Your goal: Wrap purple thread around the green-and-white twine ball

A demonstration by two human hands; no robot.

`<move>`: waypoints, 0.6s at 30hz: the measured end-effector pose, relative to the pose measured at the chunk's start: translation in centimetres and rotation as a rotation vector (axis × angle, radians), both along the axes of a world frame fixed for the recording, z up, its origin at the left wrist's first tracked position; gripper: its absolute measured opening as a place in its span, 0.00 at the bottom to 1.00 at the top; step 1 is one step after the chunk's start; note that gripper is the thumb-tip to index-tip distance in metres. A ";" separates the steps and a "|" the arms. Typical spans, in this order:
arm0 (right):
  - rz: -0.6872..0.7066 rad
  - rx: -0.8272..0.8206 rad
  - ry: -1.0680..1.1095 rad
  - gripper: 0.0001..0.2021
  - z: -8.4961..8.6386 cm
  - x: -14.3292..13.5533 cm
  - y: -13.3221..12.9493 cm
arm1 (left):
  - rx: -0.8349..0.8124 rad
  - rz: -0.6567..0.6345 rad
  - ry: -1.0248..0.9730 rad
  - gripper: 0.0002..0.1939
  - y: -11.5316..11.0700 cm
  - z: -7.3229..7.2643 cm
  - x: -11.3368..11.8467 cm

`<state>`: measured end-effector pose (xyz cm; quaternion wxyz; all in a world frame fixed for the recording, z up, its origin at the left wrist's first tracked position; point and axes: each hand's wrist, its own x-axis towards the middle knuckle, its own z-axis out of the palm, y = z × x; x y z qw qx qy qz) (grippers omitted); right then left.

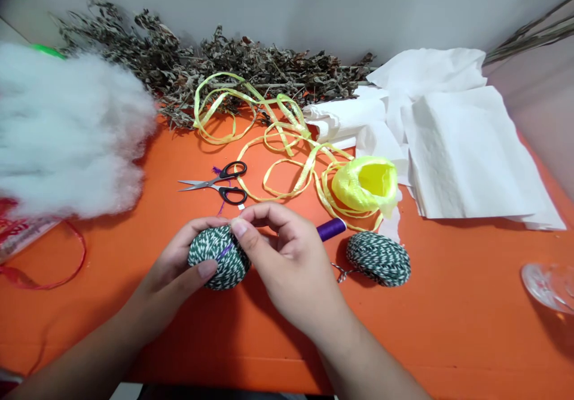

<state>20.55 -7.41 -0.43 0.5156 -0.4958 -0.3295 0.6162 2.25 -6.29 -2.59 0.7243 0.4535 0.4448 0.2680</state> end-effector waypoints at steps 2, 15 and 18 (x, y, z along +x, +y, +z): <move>0.003 -0.001 -0.007 0.07 -0.1 0.0 0.1 | 0.017 -0.003 0.005 0.22 0.0 0.0 -0.1; -0.014 -0.002 -0.057 0.06 -0.3 0.1 0.3 | 0.024 0.028 -0.006 0.21 -0.1 0.1 -0.1; -0.022 0.009 -0.072 0.06 -0.4 0.0 0.3 | 0.021 0.035 -0.005 0.22 -0.1 0.2 -0.1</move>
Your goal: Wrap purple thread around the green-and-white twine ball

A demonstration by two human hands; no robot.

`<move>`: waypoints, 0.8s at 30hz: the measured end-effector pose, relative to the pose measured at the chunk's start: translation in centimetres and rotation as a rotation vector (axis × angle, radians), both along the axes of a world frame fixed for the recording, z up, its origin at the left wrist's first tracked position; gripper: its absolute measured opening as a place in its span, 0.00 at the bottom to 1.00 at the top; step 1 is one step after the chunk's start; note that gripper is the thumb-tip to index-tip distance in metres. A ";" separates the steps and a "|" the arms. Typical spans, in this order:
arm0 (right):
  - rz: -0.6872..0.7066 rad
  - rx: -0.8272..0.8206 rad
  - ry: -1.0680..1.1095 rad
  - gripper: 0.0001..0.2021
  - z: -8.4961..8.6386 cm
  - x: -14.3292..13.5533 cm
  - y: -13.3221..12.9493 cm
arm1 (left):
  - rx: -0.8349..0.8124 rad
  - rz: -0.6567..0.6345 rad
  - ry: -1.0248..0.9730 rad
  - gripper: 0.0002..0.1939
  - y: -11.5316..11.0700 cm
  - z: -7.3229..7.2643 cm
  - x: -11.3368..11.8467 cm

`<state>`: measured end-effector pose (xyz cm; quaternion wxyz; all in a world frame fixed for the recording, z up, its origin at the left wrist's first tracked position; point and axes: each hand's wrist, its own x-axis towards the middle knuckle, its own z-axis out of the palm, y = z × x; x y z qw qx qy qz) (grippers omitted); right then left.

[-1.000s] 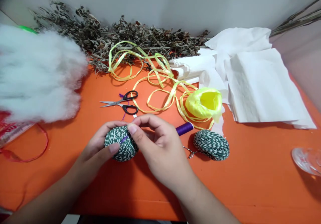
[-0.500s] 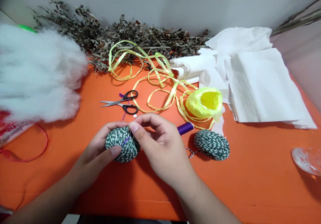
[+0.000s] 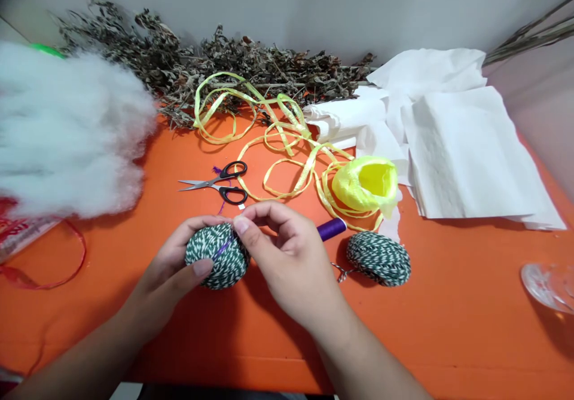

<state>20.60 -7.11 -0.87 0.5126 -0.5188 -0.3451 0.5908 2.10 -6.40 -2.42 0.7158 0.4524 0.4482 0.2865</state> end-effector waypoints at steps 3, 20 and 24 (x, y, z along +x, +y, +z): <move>0.002 0.006 -0.008 0.07 0.0 0.0 0.0 | -0.008 0.016 0.003 0.22 0.0 0.0 0.0; 0.026 -0.026 -0.003 0.08 -0.1 -0.1 0.1 | 0.028 0.005 -0.047 0.20 -0.1 0.0 0.0; 0.033 -0.034 -0.024 0.08 -0.2 -0.2 0.1 | 0.021 0.022 -0.056 0.20 0.0 0.0 0.0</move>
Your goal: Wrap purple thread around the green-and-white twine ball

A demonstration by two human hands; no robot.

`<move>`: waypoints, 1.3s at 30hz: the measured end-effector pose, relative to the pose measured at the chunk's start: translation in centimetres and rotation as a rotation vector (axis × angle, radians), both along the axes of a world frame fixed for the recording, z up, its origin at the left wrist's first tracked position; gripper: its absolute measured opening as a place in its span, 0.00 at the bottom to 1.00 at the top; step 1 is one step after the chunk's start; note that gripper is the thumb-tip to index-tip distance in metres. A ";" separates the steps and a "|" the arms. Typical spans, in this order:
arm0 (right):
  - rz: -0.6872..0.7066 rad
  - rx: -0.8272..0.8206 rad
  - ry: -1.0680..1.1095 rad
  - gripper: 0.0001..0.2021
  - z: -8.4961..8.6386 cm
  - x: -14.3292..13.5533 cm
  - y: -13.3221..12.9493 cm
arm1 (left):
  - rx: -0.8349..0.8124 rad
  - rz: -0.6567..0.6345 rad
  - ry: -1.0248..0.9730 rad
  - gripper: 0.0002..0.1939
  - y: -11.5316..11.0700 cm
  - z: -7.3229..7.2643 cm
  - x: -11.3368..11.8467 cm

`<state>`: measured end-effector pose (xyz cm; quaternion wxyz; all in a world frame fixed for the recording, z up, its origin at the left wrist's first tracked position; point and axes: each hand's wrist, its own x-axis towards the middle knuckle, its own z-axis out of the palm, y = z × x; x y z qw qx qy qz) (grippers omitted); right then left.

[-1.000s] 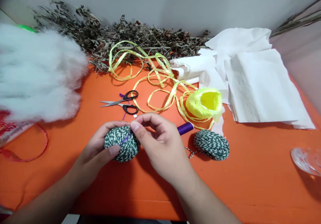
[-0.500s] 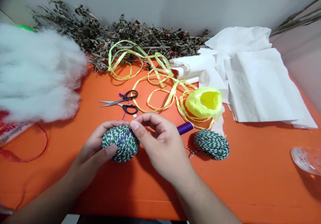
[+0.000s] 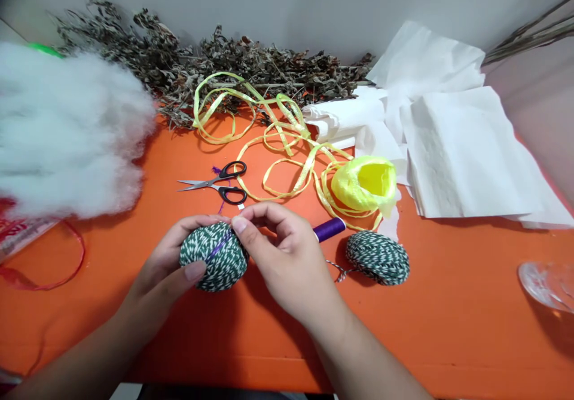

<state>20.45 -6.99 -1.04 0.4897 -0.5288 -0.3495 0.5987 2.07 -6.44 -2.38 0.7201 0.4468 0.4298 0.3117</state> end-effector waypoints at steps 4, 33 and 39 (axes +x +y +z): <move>-0.002 0.001 -0.022 0.09 0.0 0.0 0.0 | -0.006 0.009 0.000 0.20 0.0 0.0 0.0; -0.003 -0.022 0.027 0.08 0.0 0.0 0.0 | 0.017 0.014 -0.042 0.19 -0.2 -0.1 -0.1; 0.002 -0.028 0.029 0.08 -0.1 -0.1 0.1 | 0.038 0.002 -0.065 0.18 -0.2 -0.1 -0.1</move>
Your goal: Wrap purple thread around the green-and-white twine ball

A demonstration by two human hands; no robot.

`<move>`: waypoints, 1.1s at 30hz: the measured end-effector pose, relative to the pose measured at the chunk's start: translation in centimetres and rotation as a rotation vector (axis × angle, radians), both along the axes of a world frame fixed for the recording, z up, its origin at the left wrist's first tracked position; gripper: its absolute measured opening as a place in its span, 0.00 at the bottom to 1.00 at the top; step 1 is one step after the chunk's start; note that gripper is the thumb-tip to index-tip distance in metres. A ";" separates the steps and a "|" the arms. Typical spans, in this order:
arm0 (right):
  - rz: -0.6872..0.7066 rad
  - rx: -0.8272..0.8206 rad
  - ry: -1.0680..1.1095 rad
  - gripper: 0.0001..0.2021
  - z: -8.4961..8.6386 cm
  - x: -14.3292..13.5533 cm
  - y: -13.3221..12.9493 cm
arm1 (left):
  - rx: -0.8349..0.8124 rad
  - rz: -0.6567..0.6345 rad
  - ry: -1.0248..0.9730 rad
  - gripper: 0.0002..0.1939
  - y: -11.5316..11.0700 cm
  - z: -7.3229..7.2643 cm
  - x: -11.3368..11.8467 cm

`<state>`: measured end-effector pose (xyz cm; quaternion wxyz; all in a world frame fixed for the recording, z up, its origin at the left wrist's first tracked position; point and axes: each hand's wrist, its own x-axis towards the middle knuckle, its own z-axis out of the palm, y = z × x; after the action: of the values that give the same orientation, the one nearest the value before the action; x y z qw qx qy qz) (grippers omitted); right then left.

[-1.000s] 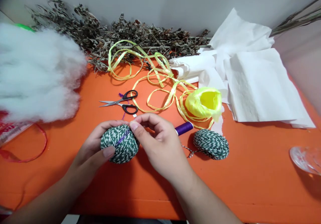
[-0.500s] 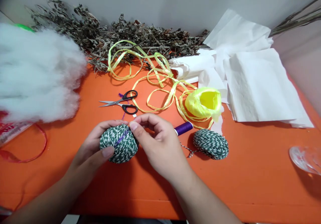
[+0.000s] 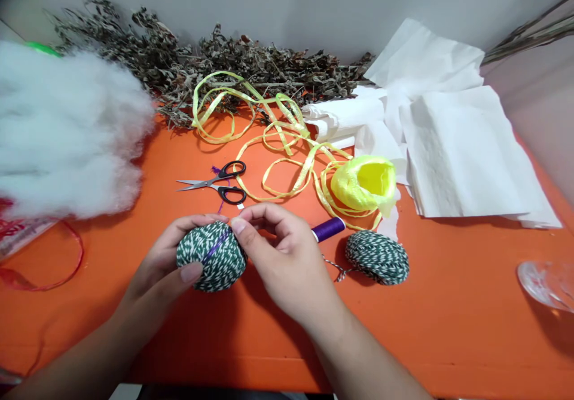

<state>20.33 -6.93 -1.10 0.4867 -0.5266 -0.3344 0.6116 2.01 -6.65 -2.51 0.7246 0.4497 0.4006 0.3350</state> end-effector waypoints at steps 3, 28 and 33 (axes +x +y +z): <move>0.009 0.002 0.005 0.08 0.0 0.0 0.0 | 0.002 0.005 -0.012 0.18 0.0 -0.1 0.0; -0.005 0.088 -0.080 0.05 0.0 -0.4 -0.5 | 0.072 -0.084 0.086 0.29 0.2 -0.3 -0.2; -0.016 0.174 -0.138 0.03 0.2 -0.6 -0.8 | 0.126 -0.059 0.146 0.28 0.1 -1.1 -0.4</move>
<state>19.75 -7.70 -0.90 0.5112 -0.5260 -0.4146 0.5387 1.60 -6.58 -3.56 0.6732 0.5294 0.4169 0.3044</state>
